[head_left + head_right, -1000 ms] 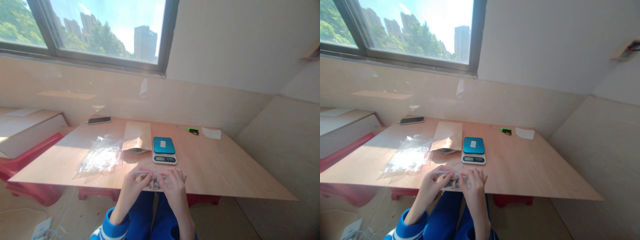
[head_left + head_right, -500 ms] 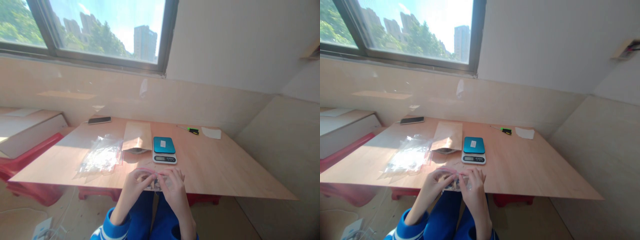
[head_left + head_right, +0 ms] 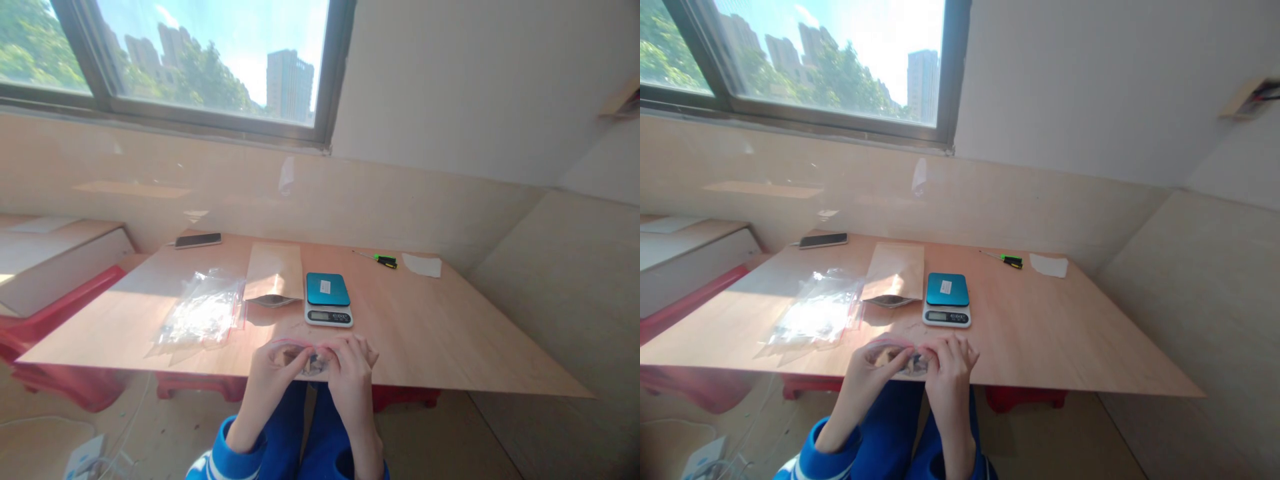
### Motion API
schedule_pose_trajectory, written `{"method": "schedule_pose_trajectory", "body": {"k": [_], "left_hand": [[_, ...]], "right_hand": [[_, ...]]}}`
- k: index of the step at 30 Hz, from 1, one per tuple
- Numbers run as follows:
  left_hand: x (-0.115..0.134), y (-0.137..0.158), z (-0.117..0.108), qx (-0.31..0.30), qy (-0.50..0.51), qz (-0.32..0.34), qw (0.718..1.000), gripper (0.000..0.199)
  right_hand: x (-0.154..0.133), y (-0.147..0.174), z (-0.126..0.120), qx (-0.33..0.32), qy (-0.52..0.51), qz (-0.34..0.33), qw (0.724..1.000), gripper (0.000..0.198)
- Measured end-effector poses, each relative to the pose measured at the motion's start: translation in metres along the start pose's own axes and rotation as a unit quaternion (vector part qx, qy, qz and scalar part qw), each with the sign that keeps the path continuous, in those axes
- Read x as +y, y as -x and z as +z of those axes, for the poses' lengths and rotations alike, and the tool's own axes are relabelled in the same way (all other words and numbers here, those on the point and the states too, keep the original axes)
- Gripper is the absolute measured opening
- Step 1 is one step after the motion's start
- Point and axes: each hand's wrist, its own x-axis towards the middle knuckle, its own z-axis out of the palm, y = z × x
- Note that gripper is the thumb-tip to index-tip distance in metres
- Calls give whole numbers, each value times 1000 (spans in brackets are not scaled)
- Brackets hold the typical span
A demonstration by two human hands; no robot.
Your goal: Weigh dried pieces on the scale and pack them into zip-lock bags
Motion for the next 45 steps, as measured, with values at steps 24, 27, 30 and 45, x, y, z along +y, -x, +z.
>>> {"method": "schedule_pose_trajectory", "body": {"k": [24,27,30,45], "left_hand": [[-3,-1,-19,55,-30,41,997,13],[-5,-2,-20,32,-20,39,999,15],[-8,-1,-23,2,-6,31,999,21],[-21,-6,-31,75,7,-18,997,24]], "right_hand": [[15,2,0,-30,-18,21,999,14],[13,2,0,-18,-23,25,999,11],[13,2,-1,-2,-28,25,999,9],[29,4,-2,-1,-216,146,965,20]]}}
